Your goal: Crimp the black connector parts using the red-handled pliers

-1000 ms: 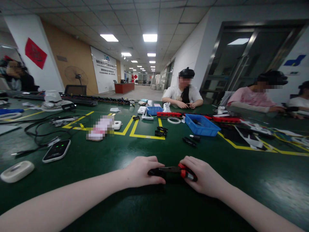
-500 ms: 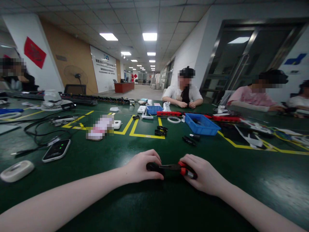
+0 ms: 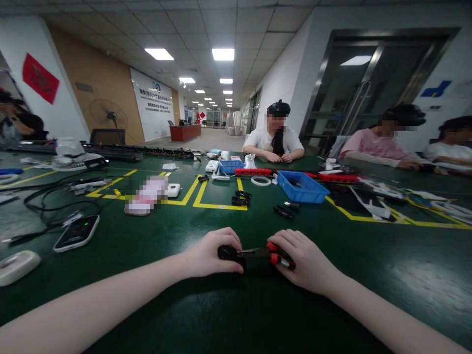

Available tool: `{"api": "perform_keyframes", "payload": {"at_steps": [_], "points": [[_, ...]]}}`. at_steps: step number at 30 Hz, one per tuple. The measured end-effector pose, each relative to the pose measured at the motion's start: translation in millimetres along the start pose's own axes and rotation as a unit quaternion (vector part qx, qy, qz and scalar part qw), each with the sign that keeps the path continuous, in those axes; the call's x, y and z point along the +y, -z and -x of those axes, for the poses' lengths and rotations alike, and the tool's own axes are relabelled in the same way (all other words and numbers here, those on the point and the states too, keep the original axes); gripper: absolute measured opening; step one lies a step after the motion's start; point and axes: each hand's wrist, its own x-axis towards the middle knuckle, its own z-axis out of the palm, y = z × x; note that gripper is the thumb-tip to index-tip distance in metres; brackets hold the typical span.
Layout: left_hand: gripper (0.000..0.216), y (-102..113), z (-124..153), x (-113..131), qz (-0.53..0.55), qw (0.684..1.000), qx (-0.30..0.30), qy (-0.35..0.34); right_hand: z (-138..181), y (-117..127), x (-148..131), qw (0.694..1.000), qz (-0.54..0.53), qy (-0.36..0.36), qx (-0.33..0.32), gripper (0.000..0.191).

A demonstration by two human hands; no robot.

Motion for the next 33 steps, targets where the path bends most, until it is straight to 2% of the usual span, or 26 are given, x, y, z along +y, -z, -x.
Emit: {"api": "perform_keyframes", "payload": {"at_steps": [12, 23, 33], "points": [[0.032, -0.4, -1.5, -4.1, 0.001, 1.000, -0.021, -0.009, 1.6, -2.6, -0.7, 0.997, 0.057, 0.029, 0.044, 0.044], [0.029, -1.0, -0.7, -4.2, 0.011, 0.999, -0.039, -0.003, -5.6, 7.9, -8.2, 0.999, 0.039, 0.027, -0.023, 0.038], [0.028, 0.3, -0.6, -1.6, 0.017, 0.999, -0.050, 0.002, 0.0, -0.6, -1.5, 1.000, 0.019, 0.017, -0.010, 0.036]]}}
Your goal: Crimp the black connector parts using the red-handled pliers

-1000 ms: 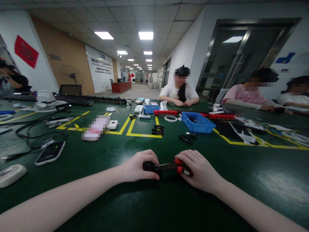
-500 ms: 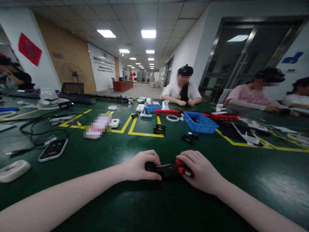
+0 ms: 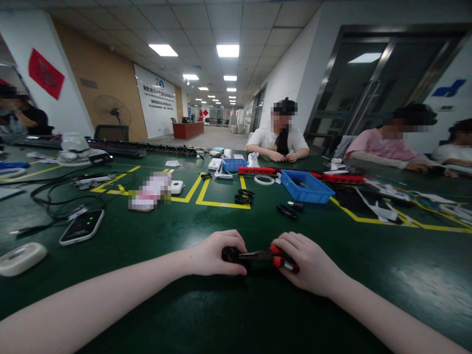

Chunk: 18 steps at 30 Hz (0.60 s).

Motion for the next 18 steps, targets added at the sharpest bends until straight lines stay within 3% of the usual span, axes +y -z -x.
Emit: {"api": "perform_keyframes", "payload": {"at_steps": [18], "points": [[0.032, -0.5, 0.1, -1.8, -0.025, 0.999, -0.010, -0.018, 0.2, -2.7, -0.5, 0.999, 0.016, 0.012, 0.025, 0.034]]}}
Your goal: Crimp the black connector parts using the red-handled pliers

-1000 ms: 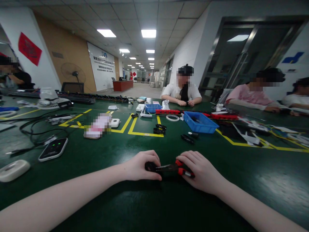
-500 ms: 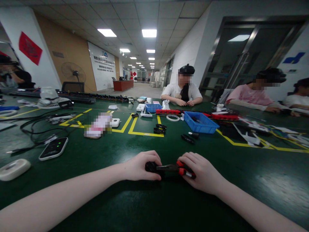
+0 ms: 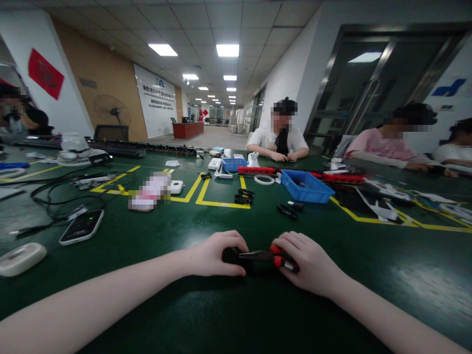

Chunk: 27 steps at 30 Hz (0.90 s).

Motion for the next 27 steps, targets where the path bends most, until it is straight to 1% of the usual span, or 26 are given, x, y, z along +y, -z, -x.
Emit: {"api": "perform_keyframes", "payload": {"at_steps": [2, 5, 9, 18, 27], "points": [[0.034, -0.5, 0.1, 0.9, -0.016, 1.000, -0.007, -0.001, -0.5, 1.1, -0.3, 1.000, 0.002, 0.001, 0.000, 0.034], [0.037, -0.7, -0.1, 4.3, -0.025, 0.999, 0.001, 0.022, -1.1, 2.7, -0.8, 1.000, 0.001, -0.001, 0.005, 0.033], [0.028, 0.5, -0.5, 9.2, -0.018, 0.998, -0.004, 0.055, -0.2, 3.0, -0.9, 1.000, 0.000, -0.001, 0.010, 0.034], [0.026, -0.2, -0.1, 7.1, -0.033, 0.999, -0.004, 0.030, -1.6, 3.5, 0.6, 0.999, 0.017, 0.003, 0.038, 0.039], [0.030, 0.3, 0.5, 6.8, -0.022, 0.999, 0.004, 0.045, -2.3, 4.4, -0.2, 1.000, 0.017, -0.013, 0.012, 0.039]]}}
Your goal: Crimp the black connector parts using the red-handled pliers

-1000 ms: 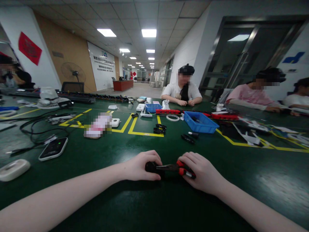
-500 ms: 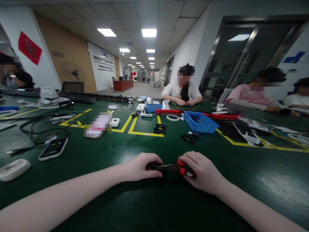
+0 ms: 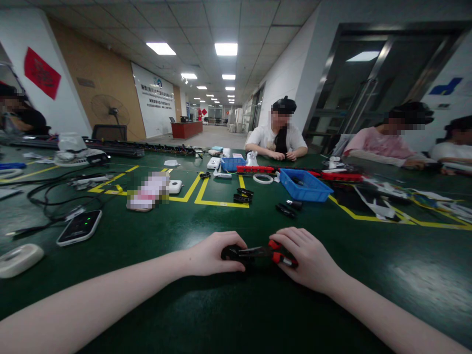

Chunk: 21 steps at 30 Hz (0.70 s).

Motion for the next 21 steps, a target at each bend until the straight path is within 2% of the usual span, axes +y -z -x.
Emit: {"api": "perform_keyframes", "payload": {"at_steps": [7, 13, 21], "points": [[0.041, -0.8, 0.7, -0.3, 0.007, 1.000, 0.007, 0.007, 3.2, -3.1, 0.8, 1.000, -0.022, -0.003, -0.014, 0.036], [0.050, -1.0, -0.4, -1.7, -0.056, 0.998, -0.014, -0.025, 4.1, -2.9, 1.7, 0.999, -0.029, -0.005, -0.019, 0.037], [0.045, -0.8, -0.4, -1.0, -0.081, 0.996, -0.018, -0.032, 0.2, 1.5, -0.6, 0.999, -0.028, -0.007, -0.027, 0.036]]}}
